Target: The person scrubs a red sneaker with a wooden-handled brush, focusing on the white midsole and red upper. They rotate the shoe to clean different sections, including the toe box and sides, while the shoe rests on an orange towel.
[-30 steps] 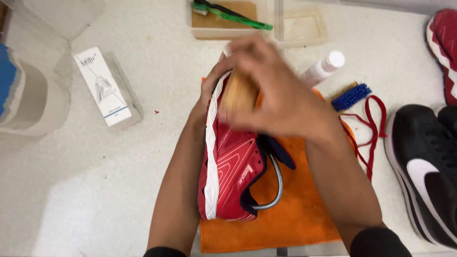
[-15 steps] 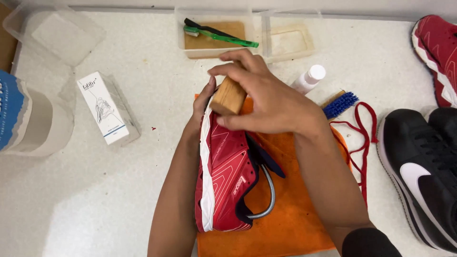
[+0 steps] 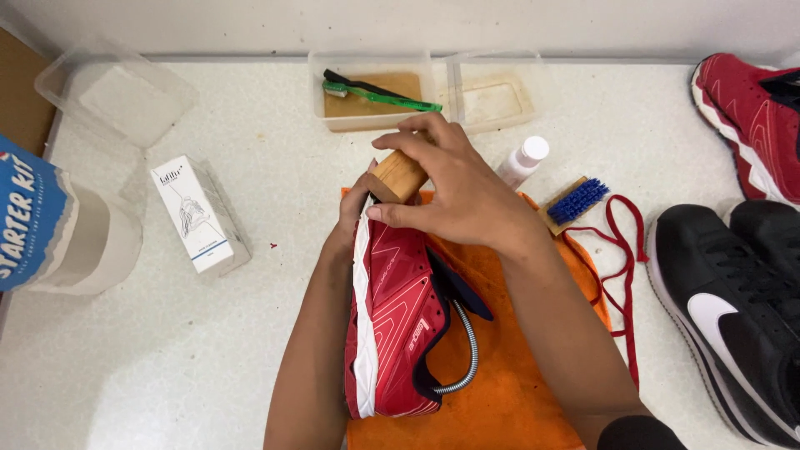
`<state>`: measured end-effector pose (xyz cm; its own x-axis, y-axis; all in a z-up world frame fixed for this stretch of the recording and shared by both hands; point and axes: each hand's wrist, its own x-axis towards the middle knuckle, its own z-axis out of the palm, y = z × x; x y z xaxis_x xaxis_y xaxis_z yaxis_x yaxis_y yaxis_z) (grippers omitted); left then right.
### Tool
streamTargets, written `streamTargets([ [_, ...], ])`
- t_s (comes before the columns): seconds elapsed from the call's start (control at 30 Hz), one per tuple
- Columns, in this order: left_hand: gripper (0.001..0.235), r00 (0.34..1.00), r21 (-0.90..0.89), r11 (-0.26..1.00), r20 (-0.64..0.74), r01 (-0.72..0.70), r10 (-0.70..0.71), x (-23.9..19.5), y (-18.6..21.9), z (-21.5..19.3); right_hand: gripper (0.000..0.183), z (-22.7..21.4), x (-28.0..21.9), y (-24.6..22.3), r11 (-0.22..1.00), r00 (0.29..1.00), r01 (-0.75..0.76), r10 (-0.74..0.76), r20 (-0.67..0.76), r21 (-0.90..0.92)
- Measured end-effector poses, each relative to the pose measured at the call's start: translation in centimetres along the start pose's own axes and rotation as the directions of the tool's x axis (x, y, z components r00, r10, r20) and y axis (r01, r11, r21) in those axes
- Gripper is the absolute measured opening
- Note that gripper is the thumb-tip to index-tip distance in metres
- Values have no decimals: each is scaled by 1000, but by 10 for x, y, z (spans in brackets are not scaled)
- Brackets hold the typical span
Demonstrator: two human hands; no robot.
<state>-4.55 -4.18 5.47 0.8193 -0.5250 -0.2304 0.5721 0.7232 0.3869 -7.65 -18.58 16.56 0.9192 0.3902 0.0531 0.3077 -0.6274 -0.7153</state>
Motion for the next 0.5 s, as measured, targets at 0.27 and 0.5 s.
streamTargets([
  [0.27,59,989,191,979,-142,66,-39,0,7,-3,89,-8,-11,-13,999,989,8,-3,147,-35],
  [0.5,48,997,293,953,-12,78,-78,19,5,-41,77,-9,-11,-13,998,991,-64,61,119,17],
])
